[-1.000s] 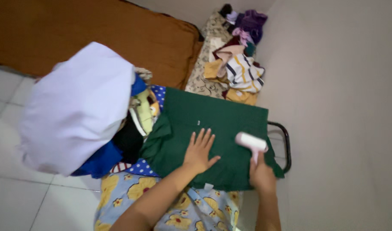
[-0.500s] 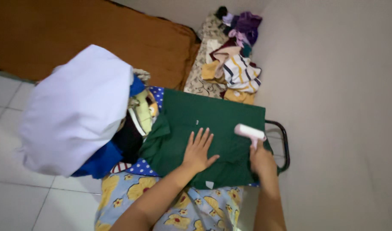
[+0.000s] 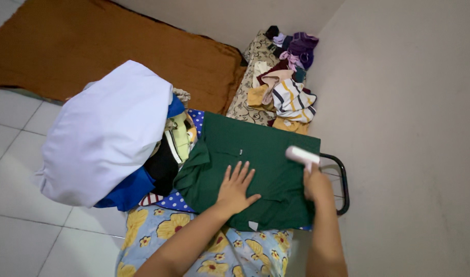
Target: The person uses a lint roller to remove lint from a green shirt and then a black shirt. They roll the tool over the fabric surfaces, then fold the shirts and place them aside.
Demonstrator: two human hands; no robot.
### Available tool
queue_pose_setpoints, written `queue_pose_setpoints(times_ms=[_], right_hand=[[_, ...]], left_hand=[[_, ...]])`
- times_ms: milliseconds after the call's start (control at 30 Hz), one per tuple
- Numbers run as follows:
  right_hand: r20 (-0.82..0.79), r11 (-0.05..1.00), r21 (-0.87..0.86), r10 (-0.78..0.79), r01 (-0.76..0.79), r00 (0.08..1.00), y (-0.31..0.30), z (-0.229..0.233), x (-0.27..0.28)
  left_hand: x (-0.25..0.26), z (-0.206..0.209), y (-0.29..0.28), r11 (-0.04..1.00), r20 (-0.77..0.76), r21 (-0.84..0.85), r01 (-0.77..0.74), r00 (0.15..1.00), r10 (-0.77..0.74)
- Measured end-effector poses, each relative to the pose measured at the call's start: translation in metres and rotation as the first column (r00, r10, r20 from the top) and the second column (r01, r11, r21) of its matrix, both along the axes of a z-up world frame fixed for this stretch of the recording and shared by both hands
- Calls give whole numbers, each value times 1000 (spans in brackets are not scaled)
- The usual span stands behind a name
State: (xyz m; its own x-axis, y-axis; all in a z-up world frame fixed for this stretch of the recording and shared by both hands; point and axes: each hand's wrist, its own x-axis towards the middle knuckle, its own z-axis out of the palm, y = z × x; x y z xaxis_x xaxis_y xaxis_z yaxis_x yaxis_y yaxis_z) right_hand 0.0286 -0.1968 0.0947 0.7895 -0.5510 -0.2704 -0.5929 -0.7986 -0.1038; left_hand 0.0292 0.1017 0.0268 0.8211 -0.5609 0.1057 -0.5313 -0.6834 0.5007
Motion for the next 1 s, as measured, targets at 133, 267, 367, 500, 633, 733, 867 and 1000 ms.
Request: queue_pose_setpoints(times_ms=[133,267,367,500,633,733,867,1000], right_hand=[[9,990,88,111,-111,994,3,27,-85],[526,862,-228,500,-453,688,8,71,-174],[248,536,796,-713,282,655,24,106,-204],[306,515,780,-809,355,502,42,123,-215],[379,524,813,-808,255,452,30,110,-227],[397,523,821,-812,230,429,23,100,-237],[411,556,797,-785,235,463,29,97,-229],[392,570,777,-770,266,504,48,100,-208]], left_hand=[[-1,10,5,999,-49,-42,-26,999,24],[-7,18,-12,991,70,-84,-105,991,111],[-24,9,-49,932,65,-305,195,981,-184],[-62,-6,-127,876,193,-314,367,928,-320],[-62,-23,-158,935,308,-185,303,921,-238],[-56,-26,-160,909,246,-185,372,914,-324],[-63,-22,-153,870,86,-213,446,895,-438],[-106,-35,-159,814,-82,-208,543,819,-567]])
